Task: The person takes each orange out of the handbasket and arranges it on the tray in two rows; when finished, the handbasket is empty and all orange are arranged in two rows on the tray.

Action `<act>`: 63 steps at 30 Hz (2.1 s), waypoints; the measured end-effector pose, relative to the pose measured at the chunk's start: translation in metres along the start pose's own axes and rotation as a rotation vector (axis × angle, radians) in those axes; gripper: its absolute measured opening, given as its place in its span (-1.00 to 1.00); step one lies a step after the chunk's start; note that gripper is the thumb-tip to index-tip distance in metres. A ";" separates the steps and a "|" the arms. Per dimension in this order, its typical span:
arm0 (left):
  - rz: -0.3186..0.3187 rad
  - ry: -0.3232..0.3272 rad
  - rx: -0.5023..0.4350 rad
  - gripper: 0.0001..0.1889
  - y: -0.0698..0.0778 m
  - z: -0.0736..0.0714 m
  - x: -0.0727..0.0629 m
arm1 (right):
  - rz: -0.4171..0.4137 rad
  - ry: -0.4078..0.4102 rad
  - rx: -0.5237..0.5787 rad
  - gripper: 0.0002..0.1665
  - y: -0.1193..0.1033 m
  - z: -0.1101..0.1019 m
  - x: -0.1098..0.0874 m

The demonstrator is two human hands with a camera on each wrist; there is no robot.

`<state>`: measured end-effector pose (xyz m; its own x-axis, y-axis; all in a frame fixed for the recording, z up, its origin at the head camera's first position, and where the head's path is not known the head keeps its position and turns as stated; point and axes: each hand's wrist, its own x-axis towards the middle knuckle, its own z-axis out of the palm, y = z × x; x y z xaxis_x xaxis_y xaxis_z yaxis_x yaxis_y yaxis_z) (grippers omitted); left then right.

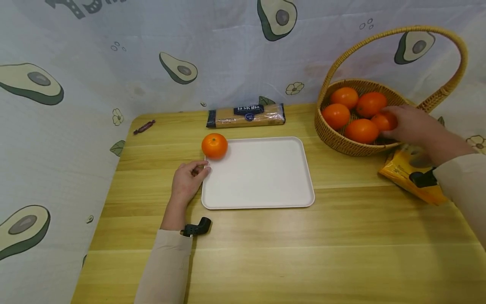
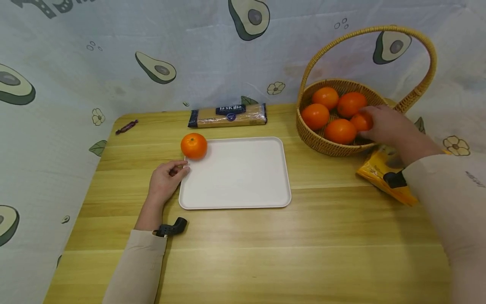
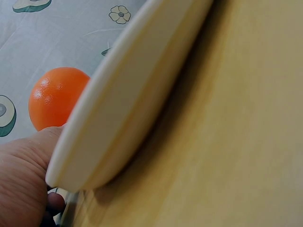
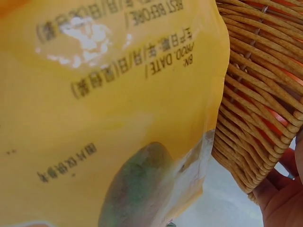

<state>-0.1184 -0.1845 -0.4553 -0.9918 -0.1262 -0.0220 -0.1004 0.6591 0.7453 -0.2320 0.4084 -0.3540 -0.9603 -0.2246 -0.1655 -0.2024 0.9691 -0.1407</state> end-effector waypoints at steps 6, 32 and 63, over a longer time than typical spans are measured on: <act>0.010 0.006 -0.006 -0.70 0.001 0.001 0.000 | 0.002 0.018 0.015 -0.22 -0.004 -0.003 -0.005; 0.004 0.005 0.000 -0.69 0.001 0.000 -0.001 | -0.057 0.234 0.011 -0.12 -0.104 -0.044 -0.039; 0.032 0.009 -0.018 -0.70 0.000 -0.002 0.002 | -0.446 0.373 0.302 -0.21 -0.231 0.056 -0.037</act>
<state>-0.1201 -0.1864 -0.4537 -0.9937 -0.1118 0.0084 -0.0667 0.6495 0.7574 -0.1388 0.1869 -0.3702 -0.8099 -0.4952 0.3144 -0.5860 0.7077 -0.3947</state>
